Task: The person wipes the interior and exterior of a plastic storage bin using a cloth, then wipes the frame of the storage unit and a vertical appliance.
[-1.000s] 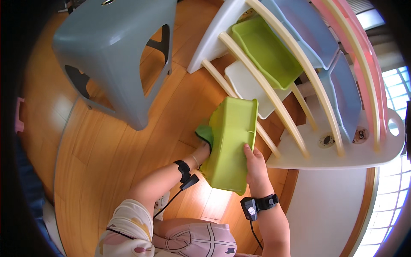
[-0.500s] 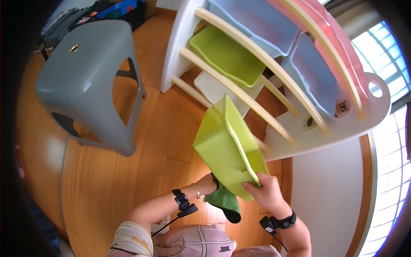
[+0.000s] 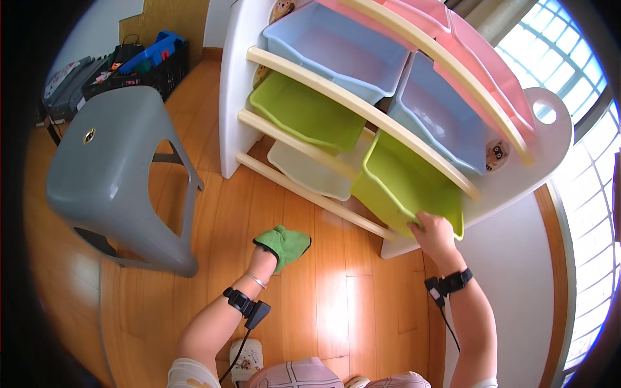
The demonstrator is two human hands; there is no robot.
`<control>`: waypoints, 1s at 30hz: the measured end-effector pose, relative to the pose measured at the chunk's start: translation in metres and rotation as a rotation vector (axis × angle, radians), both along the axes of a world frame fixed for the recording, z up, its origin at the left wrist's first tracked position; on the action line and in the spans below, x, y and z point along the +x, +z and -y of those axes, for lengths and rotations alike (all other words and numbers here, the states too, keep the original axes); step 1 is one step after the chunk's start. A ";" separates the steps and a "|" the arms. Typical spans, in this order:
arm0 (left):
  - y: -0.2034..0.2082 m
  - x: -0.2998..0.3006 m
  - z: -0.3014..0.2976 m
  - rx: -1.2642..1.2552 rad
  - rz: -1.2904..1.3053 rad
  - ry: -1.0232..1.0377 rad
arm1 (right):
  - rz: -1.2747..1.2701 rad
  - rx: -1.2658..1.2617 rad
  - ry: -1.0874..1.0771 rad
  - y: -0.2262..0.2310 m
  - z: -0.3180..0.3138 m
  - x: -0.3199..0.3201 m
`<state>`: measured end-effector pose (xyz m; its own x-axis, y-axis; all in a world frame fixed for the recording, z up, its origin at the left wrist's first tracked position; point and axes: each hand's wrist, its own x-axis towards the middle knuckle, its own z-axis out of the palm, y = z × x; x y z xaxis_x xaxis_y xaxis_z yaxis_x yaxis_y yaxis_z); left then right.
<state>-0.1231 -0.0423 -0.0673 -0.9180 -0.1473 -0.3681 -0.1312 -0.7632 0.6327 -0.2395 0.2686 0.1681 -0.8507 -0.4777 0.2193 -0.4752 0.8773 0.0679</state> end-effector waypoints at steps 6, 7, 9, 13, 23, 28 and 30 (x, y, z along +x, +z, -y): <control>-0.025 -0.001 0.024 -0.024 -0.130 0.028 | -0.143 0.037 -0.061 -0.031 0.003 -0.087; -0.029 0.001 0.024 -0.104 -0.146 0.044 | -0.166 0.059 -0.068 -0.037 0.004 -0.097; -0.014 -0.003 0.025 -0.191 -0.209 -0.015 | -0.185 0.047 -0.148 -0.048 0.006 -0.115; -0.007 -0.003 0.028 -0.162 -0.149 -0.016 | -0.167 -0.005 -0.144 -0.075 0.024 -0.131; -0.054 -0.003 0.032 -0.199 -0.144 -0.036 | 0.207 -0.228 -0.113 -0.251 0.109 -0.090; -0.055 0.013 0.032 -0.370 -0.022 -0.071 | 0.387 -0.233 -0.152 -0.300 0.121 -0.115; -0.055 0.010 0.039 -0.237 -0.033 -0.052 | 0.383 -0.183 -0.192 -0.300 0.132 -0.119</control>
